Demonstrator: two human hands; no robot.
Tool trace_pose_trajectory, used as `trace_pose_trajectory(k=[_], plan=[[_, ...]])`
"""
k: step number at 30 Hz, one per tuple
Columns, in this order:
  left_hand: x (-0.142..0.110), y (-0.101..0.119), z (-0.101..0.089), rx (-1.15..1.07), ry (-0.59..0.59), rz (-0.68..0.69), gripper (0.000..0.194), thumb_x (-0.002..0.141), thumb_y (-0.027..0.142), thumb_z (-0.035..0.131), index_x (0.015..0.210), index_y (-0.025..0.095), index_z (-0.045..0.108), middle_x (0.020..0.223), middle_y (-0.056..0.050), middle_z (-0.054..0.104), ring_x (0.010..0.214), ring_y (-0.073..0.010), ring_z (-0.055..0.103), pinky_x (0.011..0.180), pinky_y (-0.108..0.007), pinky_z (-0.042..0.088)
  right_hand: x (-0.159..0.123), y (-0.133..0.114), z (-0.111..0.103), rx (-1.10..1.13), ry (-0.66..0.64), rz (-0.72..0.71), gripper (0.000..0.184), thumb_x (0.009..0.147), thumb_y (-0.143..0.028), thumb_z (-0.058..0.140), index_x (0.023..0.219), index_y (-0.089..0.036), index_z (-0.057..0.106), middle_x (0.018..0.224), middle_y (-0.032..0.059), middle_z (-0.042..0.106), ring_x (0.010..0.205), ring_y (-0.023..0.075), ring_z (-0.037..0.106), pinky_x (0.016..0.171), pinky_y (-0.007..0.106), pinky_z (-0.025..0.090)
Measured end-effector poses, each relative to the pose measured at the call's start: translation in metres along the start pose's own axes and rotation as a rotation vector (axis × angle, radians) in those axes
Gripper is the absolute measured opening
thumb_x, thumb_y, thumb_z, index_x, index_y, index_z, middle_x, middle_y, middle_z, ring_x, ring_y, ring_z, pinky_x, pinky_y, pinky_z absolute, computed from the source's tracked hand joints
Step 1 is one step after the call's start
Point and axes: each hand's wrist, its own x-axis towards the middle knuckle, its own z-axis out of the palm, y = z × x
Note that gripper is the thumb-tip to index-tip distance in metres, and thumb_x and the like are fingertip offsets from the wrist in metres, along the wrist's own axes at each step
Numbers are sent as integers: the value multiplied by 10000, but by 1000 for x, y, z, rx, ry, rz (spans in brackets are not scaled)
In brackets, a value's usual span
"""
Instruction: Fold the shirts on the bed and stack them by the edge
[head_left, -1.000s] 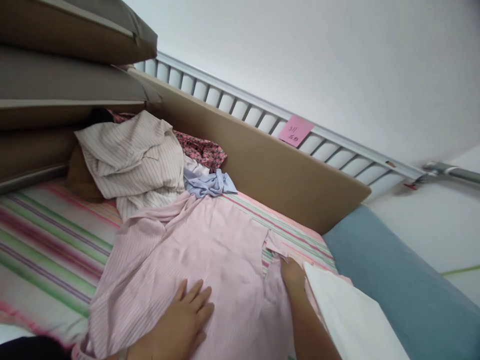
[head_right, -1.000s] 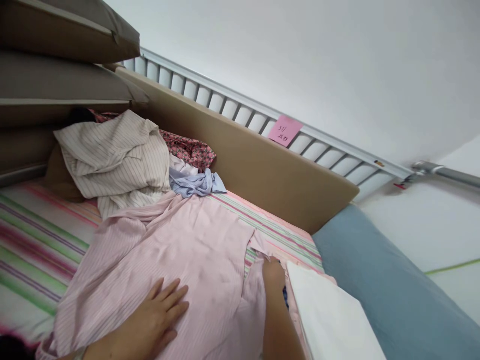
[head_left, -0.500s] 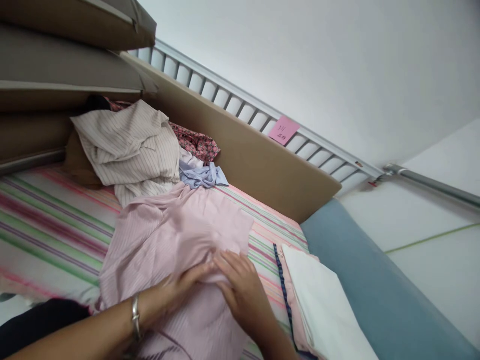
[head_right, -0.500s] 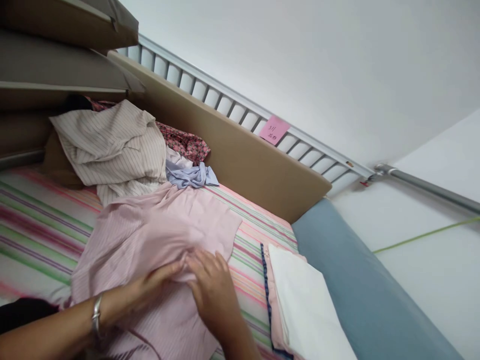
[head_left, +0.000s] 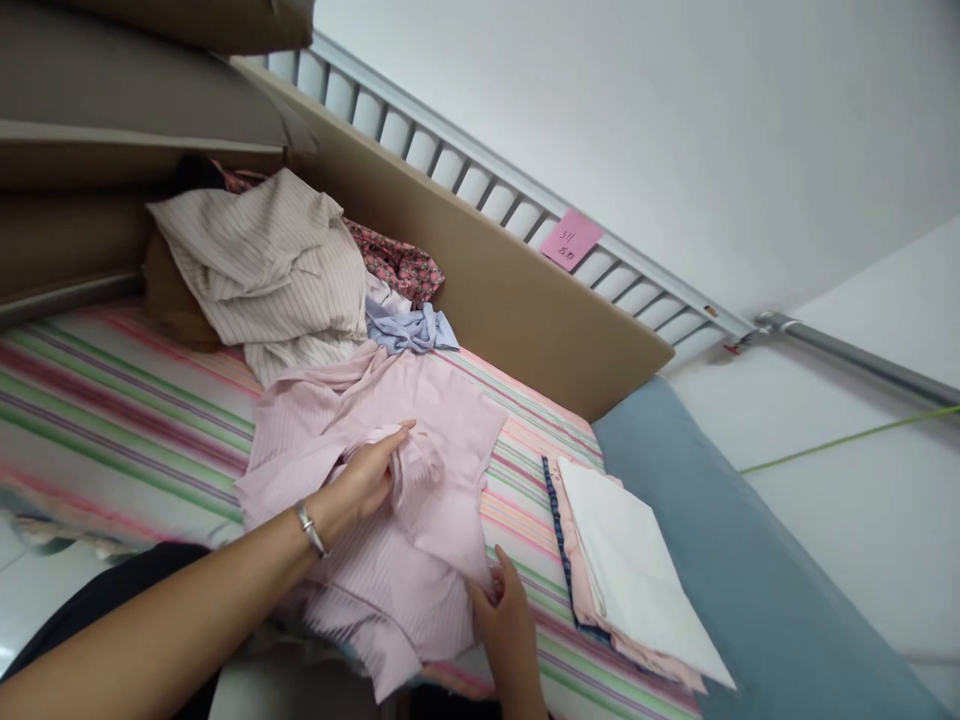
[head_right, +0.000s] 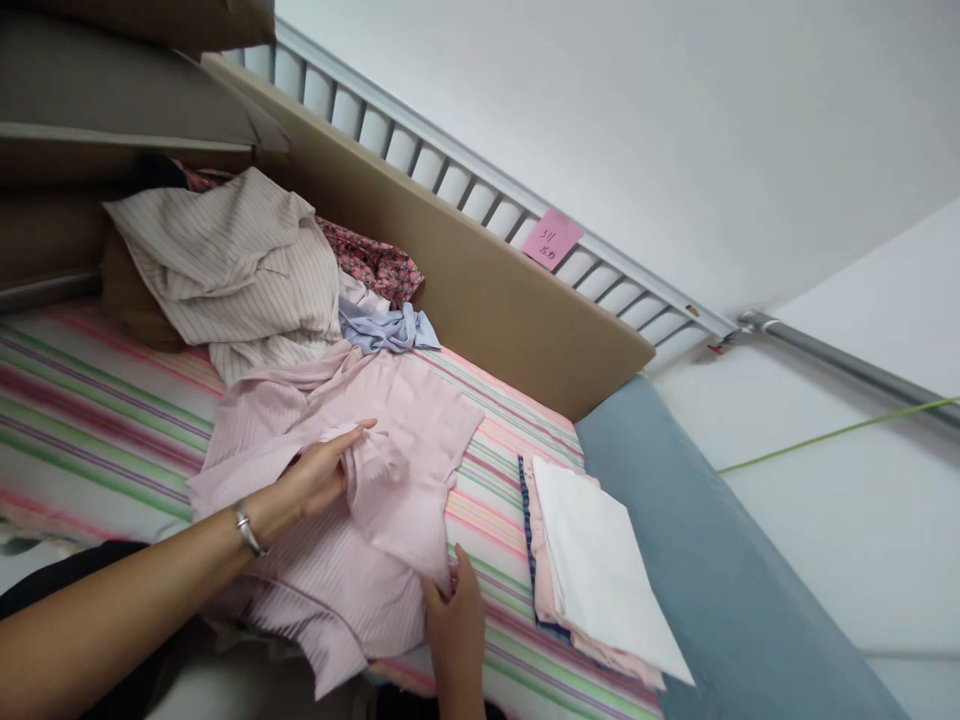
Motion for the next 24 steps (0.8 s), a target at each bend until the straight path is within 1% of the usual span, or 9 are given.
trace_pose_trajectory(k=[3, 5, 8, 11, 13, 16, 20, 22, 24], plan=[[4, 6, 1, -54, -48, 13, 374, 816, 64, 511, 1185, 105, 563, 903, -103, 704, 733, -152, 675, 696, -252, 535, -1, -12, -7, -145, 20, 45, 556, 657, -382, 541, 1153, -132, 563, 740, 37, 659, 692, 227, 618, 661, 336, 467], [6, 13, 1, -98, -107, 15, 462, 804, 21, 480, 1256, 114, 506, 937, -110, 699, 747, -156, 678, 716, -270, 541, -1, -21, -15, -171, 29, 78, 432, 663, -386, 521, 1028, -170, 603, 640, 3, 625, 620, 217, 594, 604, 323, 436], [9, 25, 2, -164, -163, 29, 546, 794, -10, 445, 1324, 122, 438, 975, -126, 692, 810, -177, 682, 761, -300, 543, -7, -40, -27, -181, 61, 83, 295, 690, -427, 500, 869, -222, 613, 629, -4, 612, 617, 207, 583, 577, 304, 405], [13, 35, 2, -208, -145, 57, 532, 806, -7, 429, 1323, 116, 441, 933, -119, 693, 779, -169, 682, 739, -285, 546, -16, -64, -32, -199, 112, 25, 249, 718, -435, 484, 821, -242, 605, 662, -3, 612, 645, 198, 576, 593, 293, 388], [16, 40, 1, -221, -119, 78, 506, 806, -4, 438, 1299, 106, 468, 870, -102, 691, 723, -157, 675, 694, -262, 546, -20, -79, -30, -209, 113, -26, 230, 743, -443, 479, 798, -251, 593, 679, -5, 615, 658, 192, 571, 610, 287, 382], [19, 43, -2, -236, -111, 100, 468, 794, -4, 474, 1250, 94, 511, 799, -77, 678, 661, -136, 655, 649, -234, 541, -23, -97, -15, -233, 66, -100, 225, 791, -449, 452, 766, -255, 563, 677, -10, 614, 643, 186, 558, 608, 284, 362], [20, 45, -5, -239, -127, 123, 435, 790, 2, 493, 1211, 104, 538, 830, -75, 680, 674, -132, 658, 651, -230, 546, -27, -117, 19, -260, -45, -201, 218, 844, -393, 404, 775, -247, 550, 690, -7, 620, 652, 185, 565, 609, 287, 347], [20, 46, -6, -217, -132, 136, 423, 802, 15, 490, 1210, 113, 543, 853, -81, 688, 690, -140, 666, 652, -236, 551, -28, -127, 35, -230, -115, -234, 211, 846, -368, 414, 788, -238, 569, 700, -1, 630, 672, 184, 581, 622, 285, 362], [20, 47, -6, -190, -135, 148, 420, 810, 23, 494, 1214, 125, 548, 857, -78, 694, 695, -140, 671, 652, -232, 553, -25, -134, 46, -137, -232, -246, 191, 818, -359, 464, 822, -229, 603, 679, -3, 632, 647, 175, 591, 609, 274, 389]])
